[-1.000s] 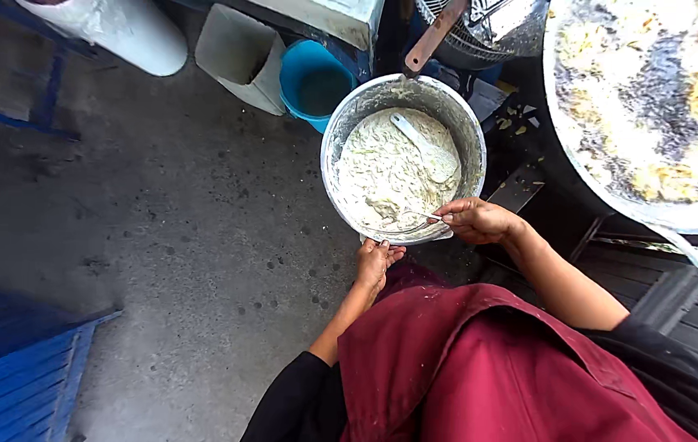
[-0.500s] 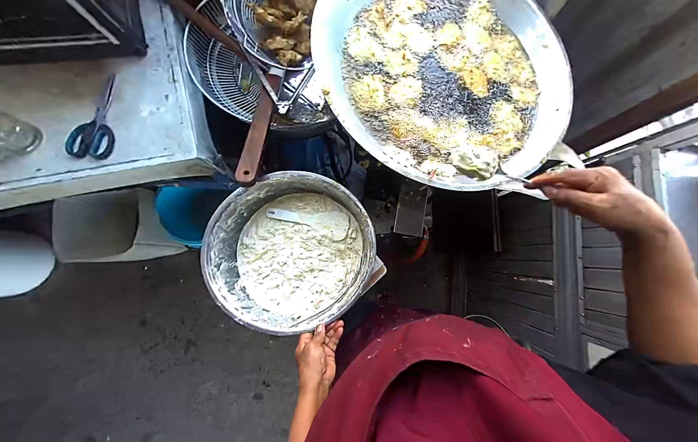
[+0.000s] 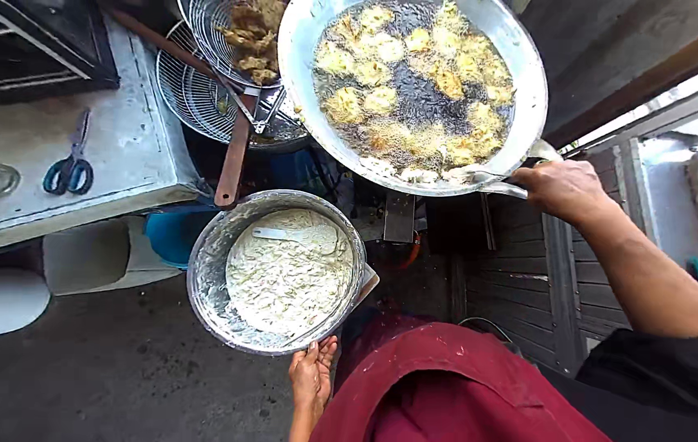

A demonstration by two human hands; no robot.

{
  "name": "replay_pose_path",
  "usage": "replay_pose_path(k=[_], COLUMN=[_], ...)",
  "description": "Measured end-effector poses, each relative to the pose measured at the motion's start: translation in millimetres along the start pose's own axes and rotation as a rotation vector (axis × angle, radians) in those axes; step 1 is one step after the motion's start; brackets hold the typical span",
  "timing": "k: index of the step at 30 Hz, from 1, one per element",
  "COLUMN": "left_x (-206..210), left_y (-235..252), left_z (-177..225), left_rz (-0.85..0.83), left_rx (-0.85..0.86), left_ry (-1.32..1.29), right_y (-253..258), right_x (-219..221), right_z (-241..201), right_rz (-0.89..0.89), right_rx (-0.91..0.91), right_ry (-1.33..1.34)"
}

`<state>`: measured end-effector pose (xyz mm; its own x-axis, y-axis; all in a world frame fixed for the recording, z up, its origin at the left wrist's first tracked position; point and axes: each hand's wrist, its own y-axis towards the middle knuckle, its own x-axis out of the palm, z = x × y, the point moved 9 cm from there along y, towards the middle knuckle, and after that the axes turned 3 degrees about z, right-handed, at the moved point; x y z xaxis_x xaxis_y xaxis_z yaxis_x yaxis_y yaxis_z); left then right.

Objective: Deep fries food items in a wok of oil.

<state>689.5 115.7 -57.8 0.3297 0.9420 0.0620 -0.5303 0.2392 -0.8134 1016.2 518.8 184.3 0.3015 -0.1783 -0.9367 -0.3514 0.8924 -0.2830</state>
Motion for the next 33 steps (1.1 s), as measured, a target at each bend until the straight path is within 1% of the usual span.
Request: replay_pose_path(k=[2, 4, 6, 8, 12, 15, 17, 19, 21, 22, 24, 25, 27, 29, 31, 32, 33], left_x=[0, 0, -1, -1, -1, 2, 7, 7, 6, 7, 7, 7, 7, 8, 8, 8, 9], left_y=[1, 0, -1, 0, 0, -1, -4, -8, -6, -5, -4, -4, -4, -5, -6, -6, -5], left_z=[0, -1, -1, -1, -2, 0, 1, 1, 1, 1, -1, -2, -2, -1, -1, -1, -1], left_rz=[0.003, 0.011, 0.020, 0.016, 0.017, 0.003, -0.013, -0.006, 0.004, 0.005, 0.002, 0.001, 0.000, -0.001, 0.011, 0.019, 0.022], left_rx=[0.001, -0.007, -0.012, -0.015, -0.012, -0.002, 0.006, 0.002, -0.011, -0.018, -0.027, -0.027, -0.021, -0.010, -0.002, -0.003, -0.004], left_ry=[-0.005, -0.009, -0.010, -0.011, -0.028, -0.027, -0.026, -0.039, -0.058, -0.073, -0.101, -0.111, -0.124, -0.132, -0.147, -0.163, -0.175], right_y=[0, -3, 0, 4, 1, 2, -5, -14, -23, -27, -34, -33, -25, -19, -23, -28, -34], right_x=[-10, -16, -3, 4, -13, 4, -3, -25, -46, -52, -44, -28, 17, 64, 98, 103, 99], right_z=[4, -2, -14, -15, -7, -8, -3, -11, -48, -78, -153, -192, -266, -322, -354, -361, -363], right_rz=[0.045, 0.078, 0.006, -0.059, -0.024, -0.087, -0.005, 0.084, 0.163, 0.170, 0.083, 0.010, -0.215, -0.343, -0.456, -0.503, -0.529], right_rx=[0.028, 0.016, 0.002, 0.020, 0.105, 0.115, 0.109, 0.076, -0.058, -0.159, -0.339, -0.412, -0.491, -0.589, -0.697, -0.742, -0.782], right_ry=[0.029, 0.047, 0.035, 0.021, 0.079, 0.085, 0.119, 0.189, 0.304, 0.348, 0.351, 0.301, 0.142, 0.004, -0.120, -0.175, -0.224])
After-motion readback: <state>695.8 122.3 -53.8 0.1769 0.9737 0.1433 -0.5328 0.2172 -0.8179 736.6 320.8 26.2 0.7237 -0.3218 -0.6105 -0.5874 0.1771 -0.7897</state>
